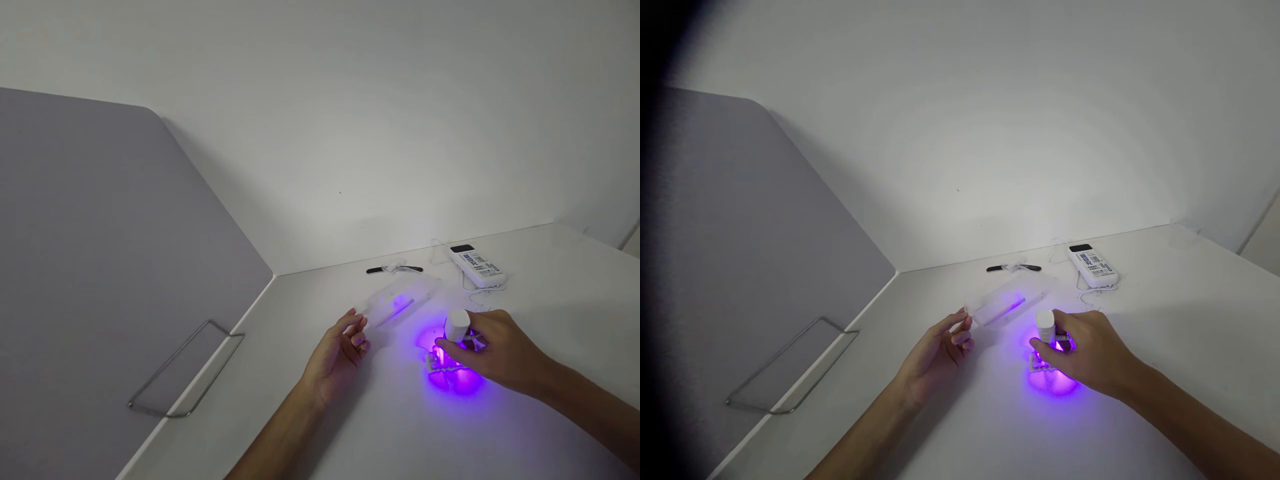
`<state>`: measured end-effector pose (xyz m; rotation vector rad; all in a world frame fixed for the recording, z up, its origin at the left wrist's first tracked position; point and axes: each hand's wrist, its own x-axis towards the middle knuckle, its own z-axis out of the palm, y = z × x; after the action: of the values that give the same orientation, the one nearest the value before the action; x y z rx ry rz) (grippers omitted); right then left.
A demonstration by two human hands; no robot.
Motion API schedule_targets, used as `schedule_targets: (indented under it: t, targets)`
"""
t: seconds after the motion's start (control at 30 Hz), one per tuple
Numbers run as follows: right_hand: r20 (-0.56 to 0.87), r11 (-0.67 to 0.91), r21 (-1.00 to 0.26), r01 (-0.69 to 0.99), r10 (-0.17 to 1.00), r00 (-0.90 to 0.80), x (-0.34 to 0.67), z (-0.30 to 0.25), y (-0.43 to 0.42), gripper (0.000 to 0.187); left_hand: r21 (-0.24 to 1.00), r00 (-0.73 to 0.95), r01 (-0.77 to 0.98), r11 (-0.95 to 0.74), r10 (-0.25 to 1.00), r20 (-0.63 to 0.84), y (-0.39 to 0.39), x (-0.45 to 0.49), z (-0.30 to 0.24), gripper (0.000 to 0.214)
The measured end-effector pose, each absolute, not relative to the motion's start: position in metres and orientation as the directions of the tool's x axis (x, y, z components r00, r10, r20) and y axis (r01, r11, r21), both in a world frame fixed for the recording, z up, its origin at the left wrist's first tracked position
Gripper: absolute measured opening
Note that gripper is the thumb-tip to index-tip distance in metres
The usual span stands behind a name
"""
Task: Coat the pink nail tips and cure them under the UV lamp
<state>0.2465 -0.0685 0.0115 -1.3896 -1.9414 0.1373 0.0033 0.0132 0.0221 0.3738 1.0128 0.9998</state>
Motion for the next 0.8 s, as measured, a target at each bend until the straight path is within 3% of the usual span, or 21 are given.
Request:
schedule_targets:
  t: [0.5, 0.8]
  targets:
    - [0.478, 0.403, -0.496, 0.769, 0.866, -0.146, 0.2465, 0.0129, -0.0687, 0.041, 0.625, 0.166, -0.587, 0.515, 0.832, -0.530, 0.0121, 0.0007, 0.0266, 0.020]
    - [0.461, 0.391, -0.499, 0.774, 0.875, -0.145, 0.2464, 0.0109, -0.0677, 0.040, 0.715, 0.099, -0.537, 0.448, 0.875, -0.474, 0.0122, -0.0003, 0.0253, 0.046]
